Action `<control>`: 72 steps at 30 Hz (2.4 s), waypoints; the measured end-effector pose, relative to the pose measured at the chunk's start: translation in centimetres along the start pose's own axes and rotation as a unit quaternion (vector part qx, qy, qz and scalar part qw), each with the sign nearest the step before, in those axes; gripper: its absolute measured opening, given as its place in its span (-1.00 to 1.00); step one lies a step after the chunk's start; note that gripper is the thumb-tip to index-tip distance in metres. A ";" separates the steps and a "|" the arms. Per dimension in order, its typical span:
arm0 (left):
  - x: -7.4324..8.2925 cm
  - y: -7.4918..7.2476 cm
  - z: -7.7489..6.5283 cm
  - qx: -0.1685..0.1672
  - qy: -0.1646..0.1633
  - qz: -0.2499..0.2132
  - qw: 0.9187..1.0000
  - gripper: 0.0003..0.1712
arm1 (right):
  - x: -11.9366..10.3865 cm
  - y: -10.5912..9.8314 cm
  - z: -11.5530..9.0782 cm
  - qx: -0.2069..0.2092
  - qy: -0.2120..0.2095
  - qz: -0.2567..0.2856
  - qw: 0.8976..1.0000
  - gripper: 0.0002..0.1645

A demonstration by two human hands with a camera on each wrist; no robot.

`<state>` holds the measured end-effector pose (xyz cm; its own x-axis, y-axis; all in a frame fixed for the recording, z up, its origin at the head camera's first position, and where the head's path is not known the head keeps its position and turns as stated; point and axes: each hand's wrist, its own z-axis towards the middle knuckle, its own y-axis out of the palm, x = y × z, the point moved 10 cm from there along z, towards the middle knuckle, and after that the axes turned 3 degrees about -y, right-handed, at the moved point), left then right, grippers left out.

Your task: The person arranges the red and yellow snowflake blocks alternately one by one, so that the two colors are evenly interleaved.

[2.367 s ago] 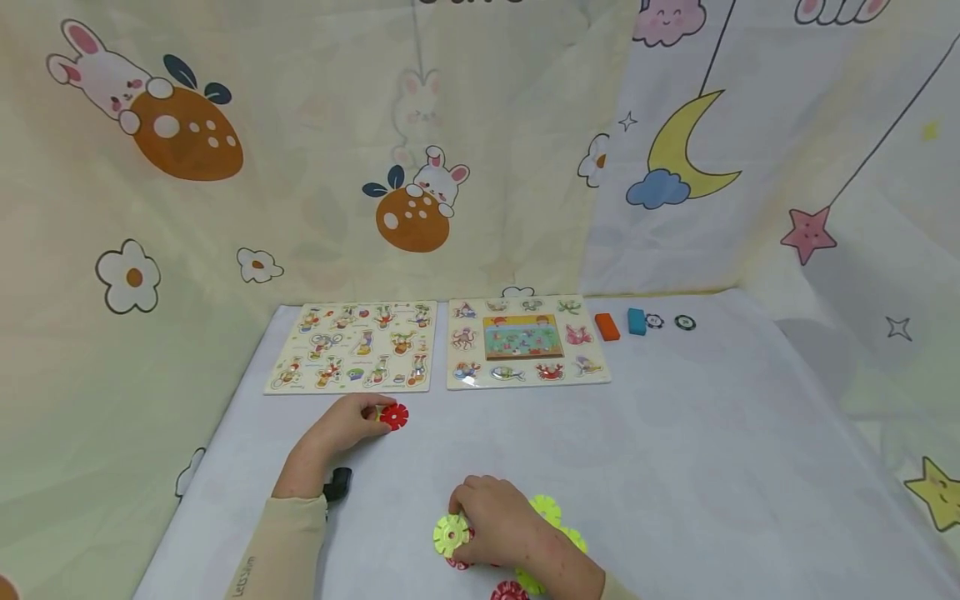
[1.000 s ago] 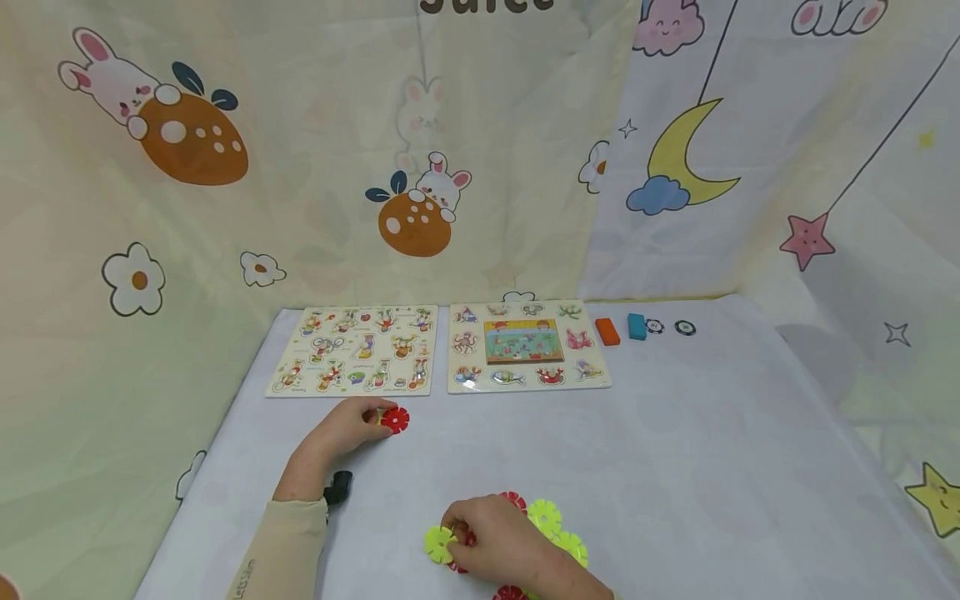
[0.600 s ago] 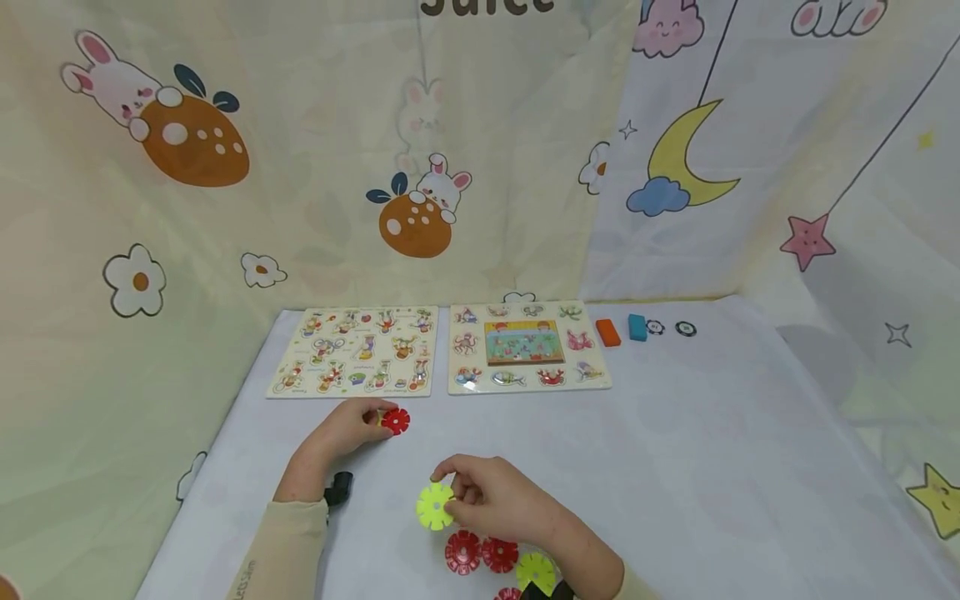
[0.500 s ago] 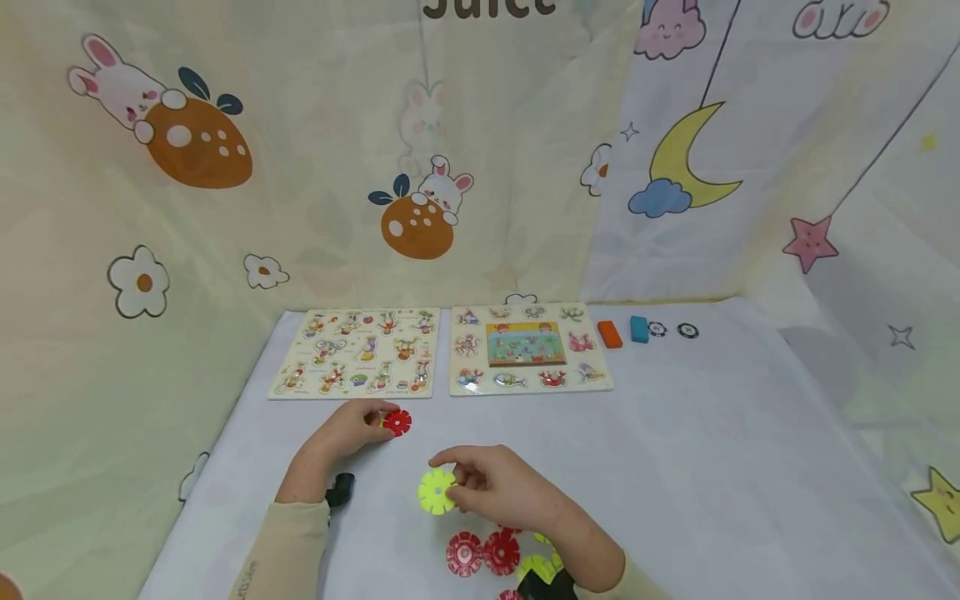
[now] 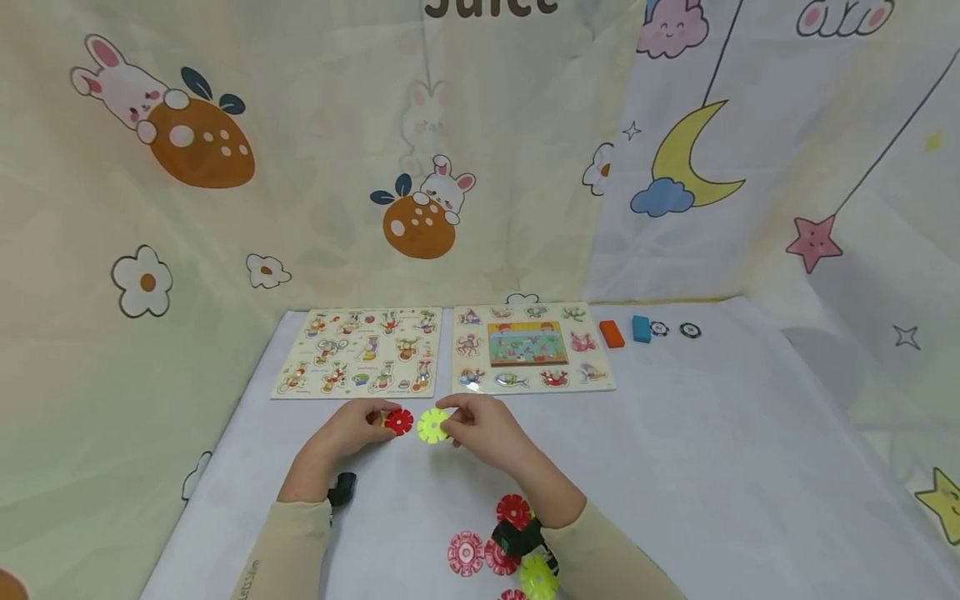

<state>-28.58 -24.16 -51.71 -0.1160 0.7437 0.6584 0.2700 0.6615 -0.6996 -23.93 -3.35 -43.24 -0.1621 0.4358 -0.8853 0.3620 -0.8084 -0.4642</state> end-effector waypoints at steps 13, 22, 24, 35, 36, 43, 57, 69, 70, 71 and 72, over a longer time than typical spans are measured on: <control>0.1 0.0 0.3 -0.006 0.010 0.001 1.000 -0.56 | 5.0 2.5 5.0 0.053 0.067 -0.108 0.990 -0.73; 0.1 -0.1 -0.1 -0.003 0.002 -0.003 1.000 -0.58 | 5.7 3.5 5.4 0.030 0.062 -0.163 0.984 -0.48; 0.2 -0.1 0.0 -0.004 0.006 0.000 1.000 -0.58 | 5.8 3.6 5.6 0.031 0.056 -0.180 0.982 -0.50; 0.8 0.1 0.0 -0.006 0.016 0.022 1.000 -0.55 | 5.8 3.9 5.6 0.037 0.049 -0.203 0.977 -0.51; 0.9 0.1 -0.1 -0.005 0.015 0.030 0.999 -0.53 | 5.8 3.9 5.6 0.037 0.049 -0.201 0.978 -0.51; 2.4 0.3 -0.2 0.012 0.013 0.070 0.997 -0.46 | 5.9 3.8 5.4 0.034 0.049 -0.195 0.979 -0.51; 5.5 3.4 -0.3 -0.005 0.077 0.099 0.992 -0.42 | 5.8 3.8 5.2 0.033 0.026 -0.172 0.984 -0.62; 5.3 3.6 -0.3 -0.004 0.073 0.100 0.992 -0.42 | 3.7 2.5 2.0 0.017 0.017 -0.159 0.987 -0.59; 5.3 3.6 -0.3 -0.003 0.073 0.102 0.992 -0.42 | 3.4 2.5 1.5 0.012 0.015 -0.155 0.988 -0.58; 5.3 3.5 -0.3 -0.003 0.072 0.103 0.992 -0.42 | 3.0 2.5 1.0 0.007 0.012 -0.153 0.988 -0.57; 5.2 3.5 -0.3 -0.002 0.072 0.104 0.992 -0.42 | 2.6 2.4 0.5 0.002 0.010 -0.148 0.989 -0.56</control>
<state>-27.96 -17.97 -50.64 0.0791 0.8422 0.5334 0.2772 0.4953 -0.8233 -23.90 -4.37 -46.70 -0.2426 0.6607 -0.7104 0.2975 -0.6463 -0.7027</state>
